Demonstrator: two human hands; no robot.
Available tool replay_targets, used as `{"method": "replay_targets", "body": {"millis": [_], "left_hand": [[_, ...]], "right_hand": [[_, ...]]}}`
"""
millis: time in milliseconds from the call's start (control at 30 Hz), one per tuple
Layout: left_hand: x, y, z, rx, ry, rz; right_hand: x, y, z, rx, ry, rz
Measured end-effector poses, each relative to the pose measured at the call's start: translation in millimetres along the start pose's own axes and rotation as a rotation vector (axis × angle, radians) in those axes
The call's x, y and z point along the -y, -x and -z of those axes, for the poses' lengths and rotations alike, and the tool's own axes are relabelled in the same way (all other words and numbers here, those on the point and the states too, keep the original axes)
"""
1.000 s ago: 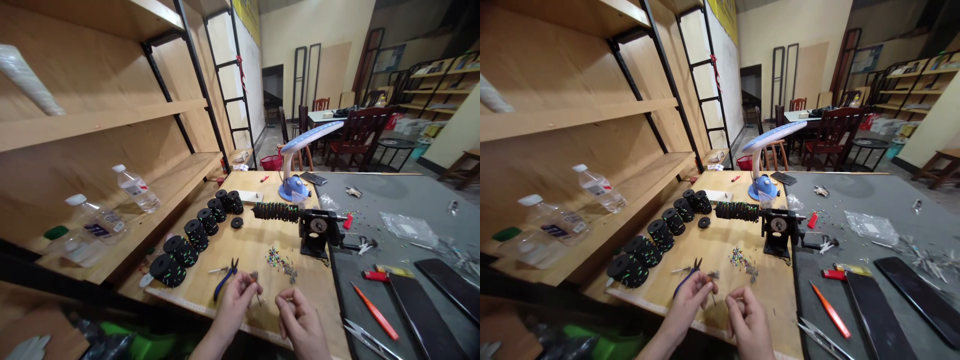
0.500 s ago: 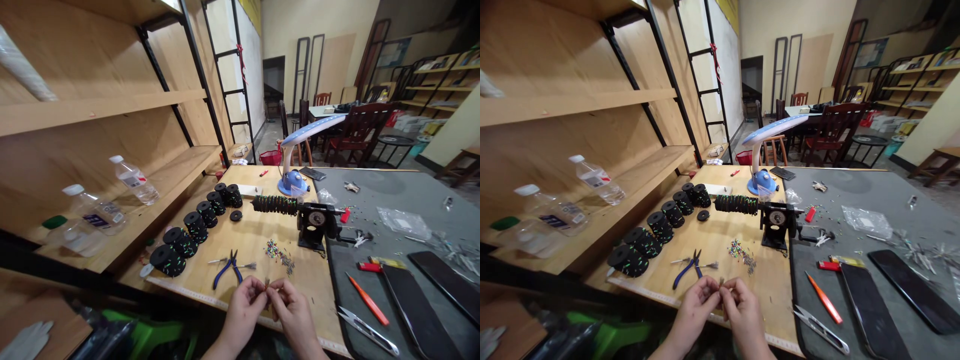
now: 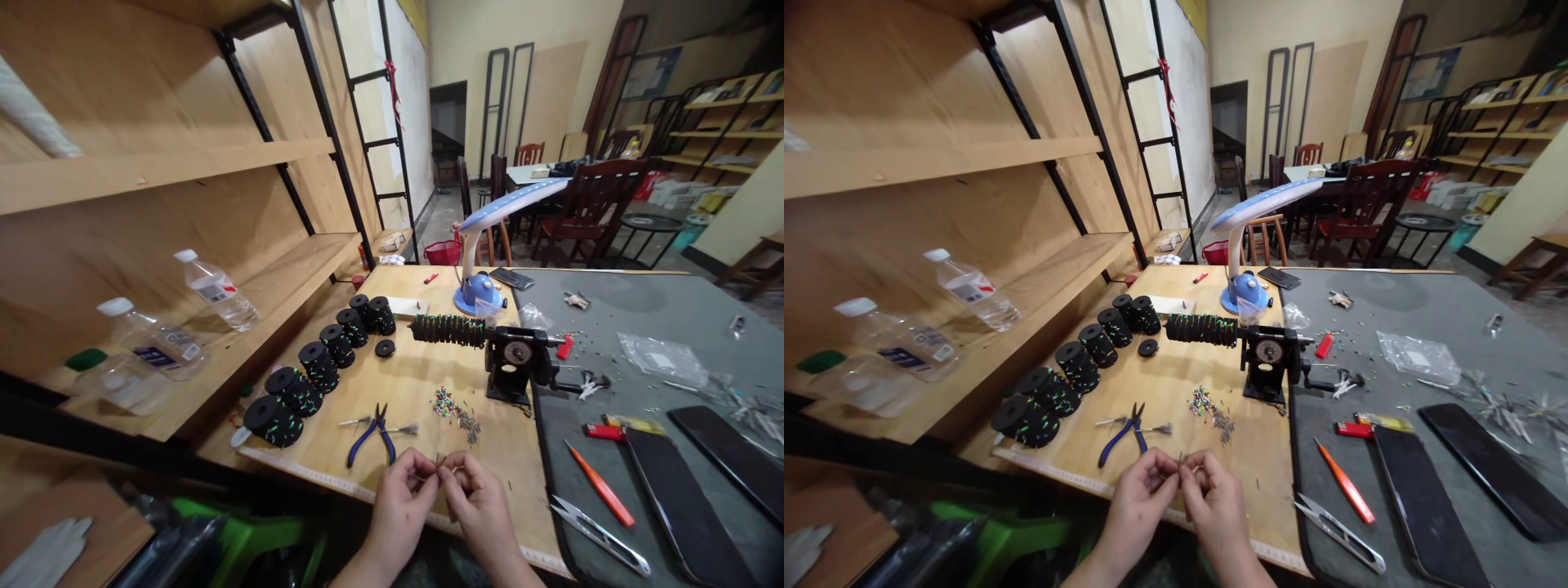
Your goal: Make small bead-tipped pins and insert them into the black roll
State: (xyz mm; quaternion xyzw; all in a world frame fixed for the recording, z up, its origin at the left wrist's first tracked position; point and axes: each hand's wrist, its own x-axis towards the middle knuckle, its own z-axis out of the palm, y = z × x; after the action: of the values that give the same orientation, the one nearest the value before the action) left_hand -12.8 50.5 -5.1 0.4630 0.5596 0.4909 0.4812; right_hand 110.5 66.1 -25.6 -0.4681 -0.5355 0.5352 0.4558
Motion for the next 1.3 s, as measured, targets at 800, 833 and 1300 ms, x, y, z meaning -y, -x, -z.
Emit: {"method": "replay_targets", "body": {"millis": [800, 833, 1300], "left_hand": [[-6, 1, -4.0, 0.09, 0.405, 0.221], [-6, 1, -3.8, 0.093, 0.395, 0.223], [11, -2, 3.1, -0.036, -0.015, -0.026]], "right_hand": [[5, -1, -4, -0.044, -0.34, -0.242], [5, -1, -4, -0.037, -0.358, -0.252], [-1, 5, -3, 0.056, -0.302, -0.32]]}}
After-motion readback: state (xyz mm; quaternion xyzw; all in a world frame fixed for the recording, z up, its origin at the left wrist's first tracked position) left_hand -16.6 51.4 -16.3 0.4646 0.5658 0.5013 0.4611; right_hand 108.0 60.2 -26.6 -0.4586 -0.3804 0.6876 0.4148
